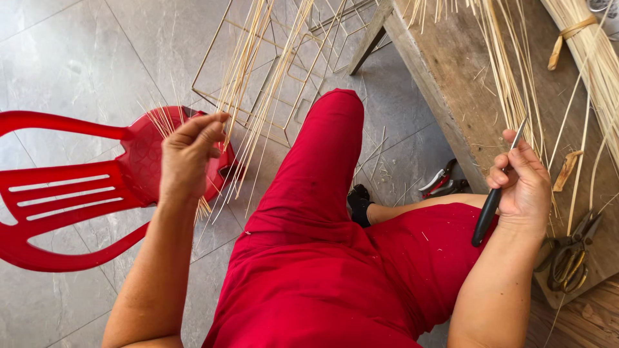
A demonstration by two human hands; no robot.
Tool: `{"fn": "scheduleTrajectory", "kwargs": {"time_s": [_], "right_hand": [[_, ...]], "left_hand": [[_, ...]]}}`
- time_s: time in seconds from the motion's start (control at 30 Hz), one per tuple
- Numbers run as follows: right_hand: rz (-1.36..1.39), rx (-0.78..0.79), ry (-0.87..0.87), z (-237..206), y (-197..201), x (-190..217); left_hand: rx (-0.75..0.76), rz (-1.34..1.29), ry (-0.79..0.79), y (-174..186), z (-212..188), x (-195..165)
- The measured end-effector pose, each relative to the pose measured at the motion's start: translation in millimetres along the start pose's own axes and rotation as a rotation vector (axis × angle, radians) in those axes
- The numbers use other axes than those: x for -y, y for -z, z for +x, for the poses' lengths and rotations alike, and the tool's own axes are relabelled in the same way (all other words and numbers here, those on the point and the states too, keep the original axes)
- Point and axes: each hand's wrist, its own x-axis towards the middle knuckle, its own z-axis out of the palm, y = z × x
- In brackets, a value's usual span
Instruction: The person repeatedly picks up long bamboo strips and uses a knife to split them into thinner strips. The person then uses scissors to trim the ends of the split strips. The process is repeated for multiple strips throughout the video.
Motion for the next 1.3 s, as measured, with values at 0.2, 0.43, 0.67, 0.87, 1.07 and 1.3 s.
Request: {"fn": "scheduleTrajectory", "kwargs": {"time_s": [0.2, 0.43, 0.67, 0.87, 1.07, 1.3], "right_hand": [[-0.021, 0.001, -0.042, 5.9, -2.5, -4.5], [-0.032, -0.006, -0.066, 2.7, -3.7, -8.0], [-0.053, -0.031, -0.064, -0.1, -9.1, -10.1], [-0.075, -0.036, -0.048, -0.3, -14.7, -8.5], [-0.047, -0.018, -0.076, 2.6, -12.2, -6.2], [-0.037, -0.028, -0.062, 6.1, 2.0, -11.9]], "left_hand": [[-0.05, 0.124, 0.027, 22.5, 19.0, 3.3], [0.056, 0.38, 0.039, 5.6, 53.7, 20.2], [0.035, 0.661, -0.035, 0.3, 68.6, 36.1], [0.01, 0.956, -0.163, -10.5, 64.2, 45.5], [0.019, 1.073, -0.153, -20.6, 60.9, 45.6], [0.022, 1.127, -0.256, -37.6, 51.3, 37.9]]}}
